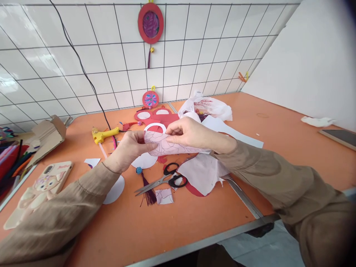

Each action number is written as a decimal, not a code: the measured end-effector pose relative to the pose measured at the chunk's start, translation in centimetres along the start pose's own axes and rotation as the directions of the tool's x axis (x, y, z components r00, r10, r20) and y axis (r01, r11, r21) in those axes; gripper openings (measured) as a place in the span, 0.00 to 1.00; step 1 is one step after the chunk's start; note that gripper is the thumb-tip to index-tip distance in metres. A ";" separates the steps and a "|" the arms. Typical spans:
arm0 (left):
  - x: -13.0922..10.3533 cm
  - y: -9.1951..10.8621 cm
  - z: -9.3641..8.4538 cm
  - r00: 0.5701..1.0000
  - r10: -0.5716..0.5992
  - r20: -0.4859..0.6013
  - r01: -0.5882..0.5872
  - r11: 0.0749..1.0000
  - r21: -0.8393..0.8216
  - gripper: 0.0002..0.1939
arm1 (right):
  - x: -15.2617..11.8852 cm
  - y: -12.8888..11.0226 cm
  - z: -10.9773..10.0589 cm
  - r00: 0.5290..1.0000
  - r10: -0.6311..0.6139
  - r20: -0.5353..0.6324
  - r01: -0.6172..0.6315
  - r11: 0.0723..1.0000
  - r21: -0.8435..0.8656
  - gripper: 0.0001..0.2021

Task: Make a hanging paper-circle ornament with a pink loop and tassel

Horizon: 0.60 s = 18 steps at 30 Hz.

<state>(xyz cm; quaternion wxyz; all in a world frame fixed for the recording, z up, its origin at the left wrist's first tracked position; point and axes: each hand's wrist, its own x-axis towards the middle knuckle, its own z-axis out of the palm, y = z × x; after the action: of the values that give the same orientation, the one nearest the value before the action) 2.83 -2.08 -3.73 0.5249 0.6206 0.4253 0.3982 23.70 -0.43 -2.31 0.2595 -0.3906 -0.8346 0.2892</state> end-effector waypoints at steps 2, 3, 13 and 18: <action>-0.1 0.1 0.1 0.999 -0.004 -0.039 0.006 0.999 0.035 0.09 | 0.0 0.0 -0.1 0.999 -0.002 0.043 0.005 0.998 -0.066 0.16; -0.1 0.1 0.1 0.999 -0.011 -0.051 0.013 0.999 0.050 0.09 | -0.1 0.0 -0.1 0.998 0.004 0.060 0.002 0.996 -0.091 0.18; 1.1 -0.5 -1.7 0.999 -0.039 -0.023 0.044 0.952 0.304 0.07 | -0.1 0.0 0.6 0.999 0.009 0.049 -0.002 0.991 -0.135 0.11; 2.4 -2.1 -3.9 0.973 -0.214 0.090 0.132 0.830 0.542 0.07 | 0.1 0.0 2.1 0.995 0.051 0.086 -0.033 0.980 -0.196 0.03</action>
<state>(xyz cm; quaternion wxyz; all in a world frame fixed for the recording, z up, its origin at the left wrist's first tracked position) -0.36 1.58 -5.20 0.3962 0.7280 0.5334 0.1688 22.28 -0.93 -3.77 0.1760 -0.4180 -0.8612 0.2291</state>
